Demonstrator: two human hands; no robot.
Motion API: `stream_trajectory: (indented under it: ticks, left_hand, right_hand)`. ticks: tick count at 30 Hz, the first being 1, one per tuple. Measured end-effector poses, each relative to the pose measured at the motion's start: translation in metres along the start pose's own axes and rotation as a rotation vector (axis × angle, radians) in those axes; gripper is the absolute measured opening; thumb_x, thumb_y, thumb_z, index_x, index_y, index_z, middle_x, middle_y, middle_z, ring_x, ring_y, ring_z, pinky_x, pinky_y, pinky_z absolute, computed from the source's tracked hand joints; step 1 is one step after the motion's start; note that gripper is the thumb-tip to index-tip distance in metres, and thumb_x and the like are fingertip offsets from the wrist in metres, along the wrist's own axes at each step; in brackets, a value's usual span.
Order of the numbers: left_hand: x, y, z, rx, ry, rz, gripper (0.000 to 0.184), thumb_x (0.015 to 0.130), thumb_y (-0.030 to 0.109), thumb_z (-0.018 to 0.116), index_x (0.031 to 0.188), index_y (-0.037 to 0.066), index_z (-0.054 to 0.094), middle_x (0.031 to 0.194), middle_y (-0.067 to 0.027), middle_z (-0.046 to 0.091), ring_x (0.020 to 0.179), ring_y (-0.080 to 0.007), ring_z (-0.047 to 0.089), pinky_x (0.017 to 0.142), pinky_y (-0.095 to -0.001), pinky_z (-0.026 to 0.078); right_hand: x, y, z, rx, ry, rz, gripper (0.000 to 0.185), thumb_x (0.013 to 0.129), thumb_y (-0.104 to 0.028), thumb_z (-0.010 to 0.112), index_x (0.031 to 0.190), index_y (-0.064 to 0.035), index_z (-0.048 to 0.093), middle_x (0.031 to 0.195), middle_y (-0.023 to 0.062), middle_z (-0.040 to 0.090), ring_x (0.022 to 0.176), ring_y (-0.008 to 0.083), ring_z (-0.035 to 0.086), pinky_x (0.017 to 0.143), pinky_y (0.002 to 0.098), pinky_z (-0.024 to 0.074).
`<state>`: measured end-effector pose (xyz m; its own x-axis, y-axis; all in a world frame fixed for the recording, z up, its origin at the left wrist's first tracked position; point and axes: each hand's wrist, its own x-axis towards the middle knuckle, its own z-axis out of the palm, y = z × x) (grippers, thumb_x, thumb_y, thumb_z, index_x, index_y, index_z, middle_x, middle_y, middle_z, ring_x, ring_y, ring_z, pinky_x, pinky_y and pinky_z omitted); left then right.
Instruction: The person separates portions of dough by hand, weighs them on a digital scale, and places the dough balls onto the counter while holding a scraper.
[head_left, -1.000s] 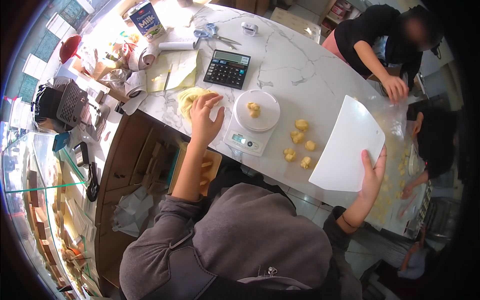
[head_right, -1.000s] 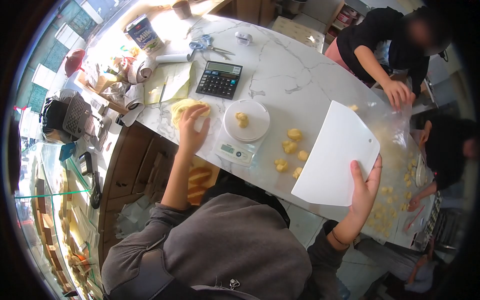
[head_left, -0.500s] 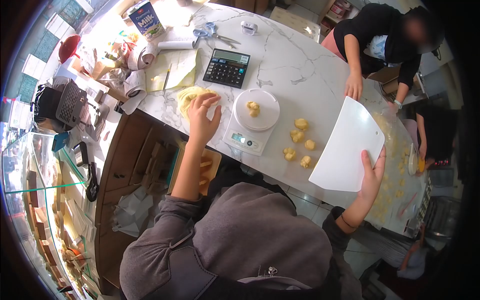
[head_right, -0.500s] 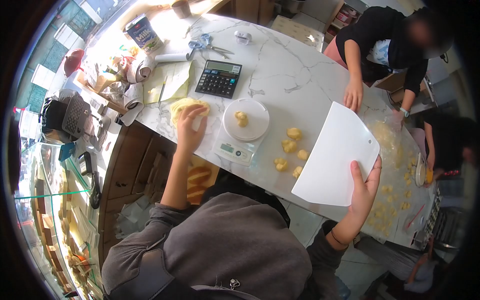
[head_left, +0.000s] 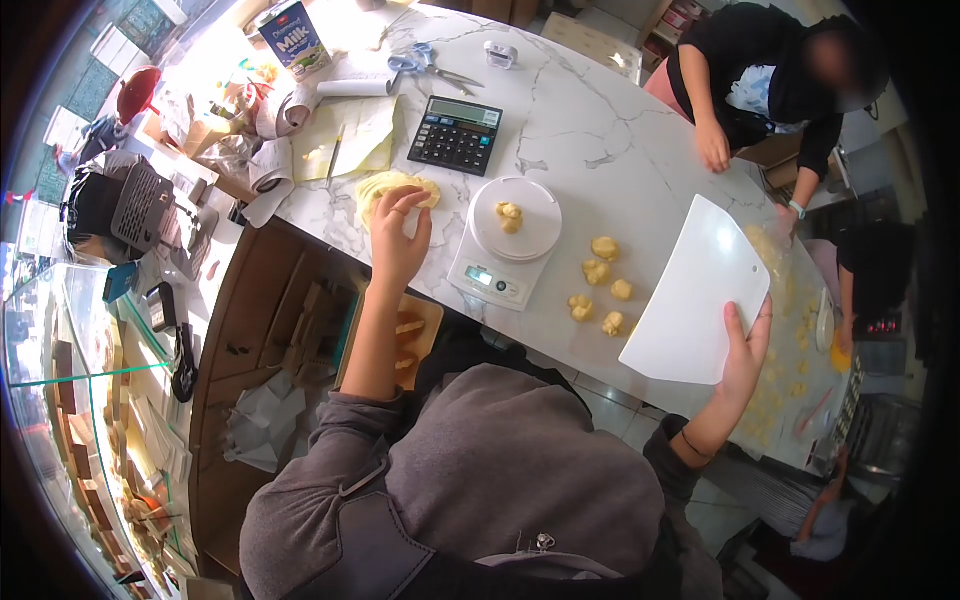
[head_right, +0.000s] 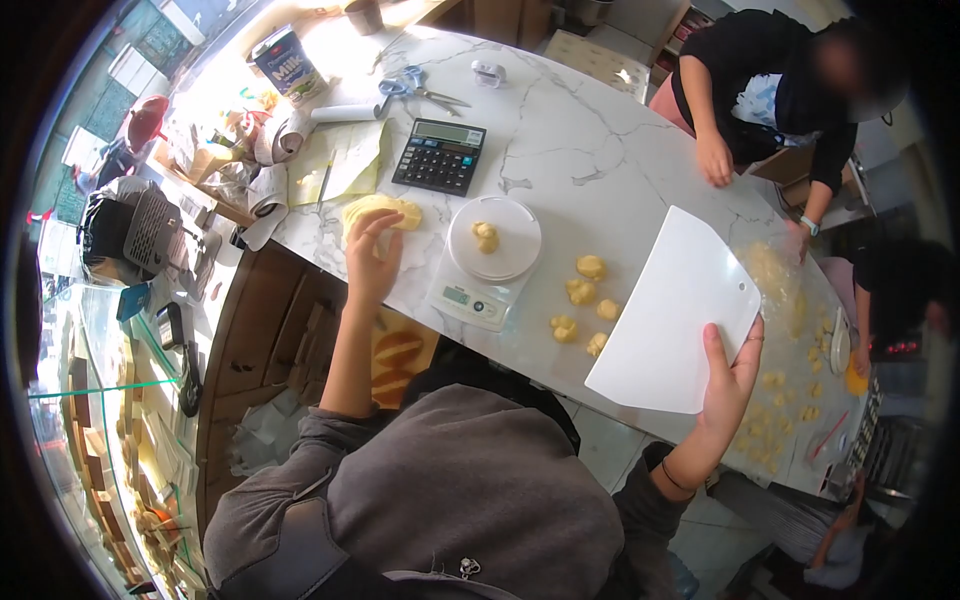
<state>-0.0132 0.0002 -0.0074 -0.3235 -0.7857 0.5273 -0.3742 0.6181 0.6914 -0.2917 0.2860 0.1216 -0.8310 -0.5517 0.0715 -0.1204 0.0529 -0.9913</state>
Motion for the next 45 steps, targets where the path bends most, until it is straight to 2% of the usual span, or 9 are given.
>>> stream_trajectory:
  ticks: [6, 8, 14, 16, 27, 30, 33, 39, 45]
  left_hand:
    - [0.005, 0.007, 0.024, -0.229, -0.086, -0.104, 0.019, 0.081, 0.003, 0.059, 0.099, 0.003, 0.066, 0.097, -0.0123, 0.061, 0.077, -0.0216, 0.061, 0.067, -0.0297, 0.05]
    - [0.011, 0.02, 0.038, -0.255, -0.236, -0.157, 0.021, 0.079, 0.005, 0.062, 0.1, 0.003, 0.066, 0.094, -0.0128, 0.062, 0.078, -0.0223, 0.062, 0.068, -0.0302, 0.05]
    - [0.017, 0.023, 0.064, -0.184, -0.507, -0.036, 0.023, 0.076, 0.009, 0.067, 0.099, 0.005, 0.068, 0.092, -0.0114, 0.062, 0.07, -0.0208, 0.062, 0.066, -0.0272, 0.051]
    - [0.021, 0.025, 0.065, -0.193, -0.496, -0.049, 0.02, 0.076, 0.008, 0.067, 0.094, 0.003, 0.068, 0.083, -0.0106, 0.064, 0.068, -0.0205, 0.063, 0.065, -0.0272, 0.051]
    - [0.017, 0.027, 0.064, -0.342, -0.471, -0.366, 0.022, 0.077, 0.011, 0.066, 0.092, -0.005, 0.065, 0.078, -0.0137, 0.067, 0.07, -0.0162, 0.065, 0.063, -0.0267, 0.051]
    - [0.019, 0.031, 0.065, -0.317, -0.5, -0.435, 0.021, 0.077, 0.012, 0.067, 0.091, -0.004, 0.066, 0.077, -0.0131, 0.067, 0.069, -0.0158, 0.065, 0.062, -0.0264, 0.051]
    - [0.017, 0.018, 0.075, -0.321, -0.477, -0.379, 0.019, 0.078, 0.012, 0.066, 0.088, -0.004, 0.065, 0.077, -0.0136, 0.067, 0.068, -0.0178, 0.065, 0.063, -0.0273, 0.051]
    - [0.015, 0.025, 0.077, -0.134, -0.418, -0.228, 0.012, 0.077, 0.006, 0.061, 0.083, -0.004, 0.064, 0.076, -0.0203, 0.064, 0.067, -0.0283, 0.064, 0.062, -0.0321, 0.049]
    - [0.006, 0.023, 0.074, 0.001, -0.316, -0.04, 0.008, 0.075, 0.003, 0.06, 0.08, -0.002, 0.064, 0.074, -0.0179, 0.063, 0.068, -0.0271, 0.062, 0.061, -0.0337, 0.048]
  right_hand:
    - [0.002, 0.007, 0.022, 0.054, -0.05, 0.118, 0.057, 0.084, -0.006, 0.06, 0.134, 0.0006, 0.032, 0.12, 0.0107, 0.049, 0.107, 0.0167, 0.048, 0.091, 0.0279, 0.0384]
    - [0.009, 0.013, 0.042, 0.043, -0.122, 0.118, 0.057, 0.083, -0.006, 0.06, 0.133, 0.0006, 0.032, 0.119, 0.0114, 0.05, 0.106, 0.0172, 0.049, 0.09, 0.028, 0.0397]
    - [0.039, 0.049, 0.123, -0.058, -0.25, 0.014, 0.057, 0.083, -0.009, 0.059, 0.13, 0.0033, 0.029, 0.116, 0.018, 0.052, 0.103, 0.0215, 0.054, 0.087, 0.032, 0.0433]
    - [0.043, 0.066, 0.152, -0.253, -0.253, -0.156, 0.057, 0.082, -0.01, 0.06, 0.128, 0.0059, 0.029, 0.113, 0.0206, 0.053, 0.1, 0.0239, 0.056, 0.086, 0.0329, 0.0441]
    - [0.034, 0.082, 0.19, -0.284, -0.216, -0.133, 0.058, 0.083, -0.005, 0.055, 0.127, 0.0103, 0.022, 0.113, 0.0282, 0.051, 0.104, 0.0348, 0.054, 0.089, 0.0377, 0.042]
    - [0.029, 0.077, 0.192, -0.27, -0.209, -0.078, 0.053, 0.084, -0.006, 0.055, 0.126, 0.0077, 0.025, 0.117, 0.0223, 0.046, 0.109, 0.0277, 0.048, 0.093, 0.0345, 0.038]
    - [0.026, 0.09, 0.197, -0.293, -0.14, -0.191, 0.057, 0.083, -0.004, 0.053, 0.127, 0.0114, 0.02, 0.112, 0.029, 0.049, 0.103, 0.0365, 0.054, 0.088, 0.0381, 0.0417]
    - [0.022, 0.091, 0.204, -0.283, -0.049, -0.156, 0.058, 0.083, -0.005, 0.053, 0.127, 0.013, 0.019, 0.112, 0.0297, 0.049, 0.104, 0.0366, 0.053, 0.089, 0.0375, 0.0409]
    - [0.035, 0.096, 0.21, -0.261, 0.035, -0.145, 0.061, 0.083, -0.006, 0.053, 0.129, 0.0122, 0.018, 0.115, 0.0295, 0.048, 0.108, 0.0369, 0.052, 0.092, 0.0372, 0.0393]
